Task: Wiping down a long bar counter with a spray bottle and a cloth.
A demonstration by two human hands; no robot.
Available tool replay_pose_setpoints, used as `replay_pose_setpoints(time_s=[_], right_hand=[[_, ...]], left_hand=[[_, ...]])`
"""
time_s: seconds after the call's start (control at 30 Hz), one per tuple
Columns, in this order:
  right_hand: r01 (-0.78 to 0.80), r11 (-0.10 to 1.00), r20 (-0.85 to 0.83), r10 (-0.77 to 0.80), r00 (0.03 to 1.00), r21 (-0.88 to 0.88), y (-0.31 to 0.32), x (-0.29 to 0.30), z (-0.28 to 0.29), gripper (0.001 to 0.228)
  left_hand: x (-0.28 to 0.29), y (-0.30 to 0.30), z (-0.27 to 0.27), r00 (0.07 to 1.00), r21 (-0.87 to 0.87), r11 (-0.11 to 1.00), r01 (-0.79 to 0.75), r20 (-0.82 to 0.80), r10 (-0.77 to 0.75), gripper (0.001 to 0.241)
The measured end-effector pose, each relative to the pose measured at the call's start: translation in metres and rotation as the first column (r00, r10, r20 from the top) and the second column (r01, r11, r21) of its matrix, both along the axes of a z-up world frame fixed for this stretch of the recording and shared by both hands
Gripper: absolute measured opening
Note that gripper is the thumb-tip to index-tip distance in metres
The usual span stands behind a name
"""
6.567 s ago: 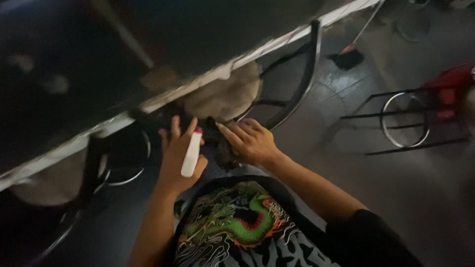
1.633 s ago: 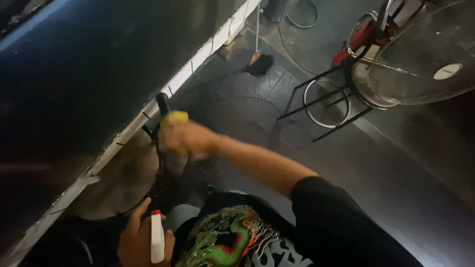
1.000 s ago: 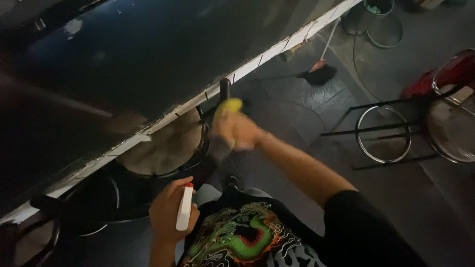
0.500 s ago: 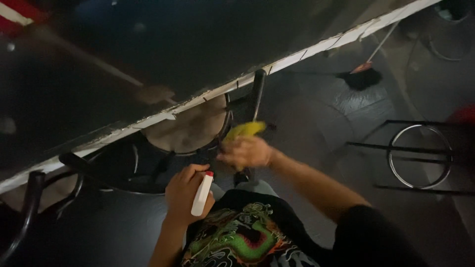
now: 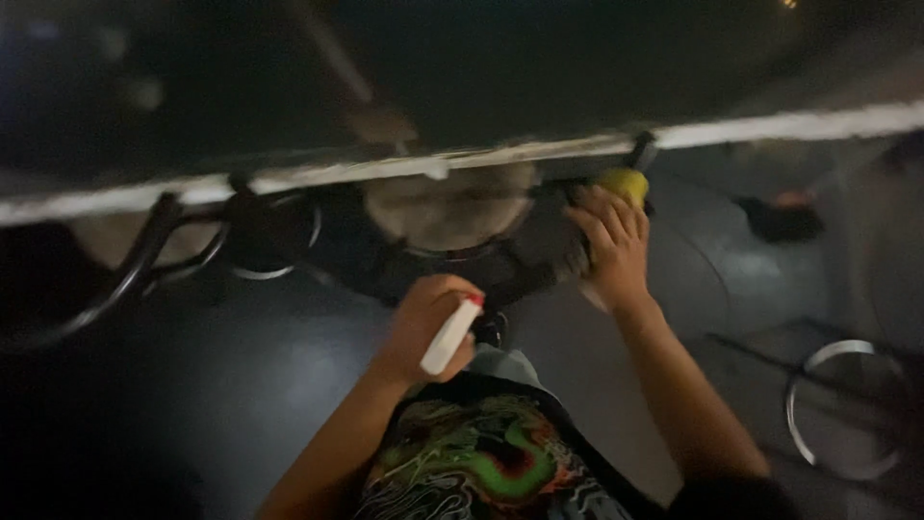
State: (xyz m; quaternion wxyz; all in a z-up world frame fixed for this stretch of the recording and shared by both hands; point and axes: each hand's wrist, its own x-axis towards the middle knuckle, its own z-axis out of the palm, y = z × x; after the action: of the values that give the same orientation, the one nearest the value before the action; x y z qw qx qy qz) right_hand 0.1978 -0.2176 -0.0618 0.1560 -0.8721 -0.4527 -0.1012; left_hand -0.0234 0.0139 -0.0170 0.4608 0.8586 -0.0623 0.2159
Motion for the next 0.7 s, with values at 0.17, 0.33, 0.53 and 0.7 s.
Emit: replay_pose_setpoints(time_s=[0.17, 0.33, 0.53, 0.7], right_hand=[[-0.034, 0.999, 0.003, 0.034, 0.999, -0.034, 0.045, -0.090, 0.011, 0.081], [0.085, 0.869, -0.142, -0.175, 0.974, -0.488, 0.127, -0.166, 0.039, 0.102], [-0.083, 0.834, -0.111, 0.027, 0.993, -0.546, 0.245, -0.198, 0.015, 0.099], [0.017, 0.935, 0.034, -0.005, 0.999, -0.354, 0.342, -0.203, 0.011, 0.079]], left_hand=[[-0.053, 0.005, -0.022, 0.983, -0.241, 0.970, 0.019, 0.180, 0.025, 0.037], [-0.156, 0.001, -0.066, 0.988, -0.399, 0.917, 0.000, 0.140, 0.061, 0.049], [-0.253, 0.021, -0.055, 0.972, -0.488, 0.847, -0.211, -0.200, 0.127, 0.044], [-0.317, 0.015, -0.070, 0.918, -0.600, 0.708, -0.373, -0.348, 0.188, 0.037]])
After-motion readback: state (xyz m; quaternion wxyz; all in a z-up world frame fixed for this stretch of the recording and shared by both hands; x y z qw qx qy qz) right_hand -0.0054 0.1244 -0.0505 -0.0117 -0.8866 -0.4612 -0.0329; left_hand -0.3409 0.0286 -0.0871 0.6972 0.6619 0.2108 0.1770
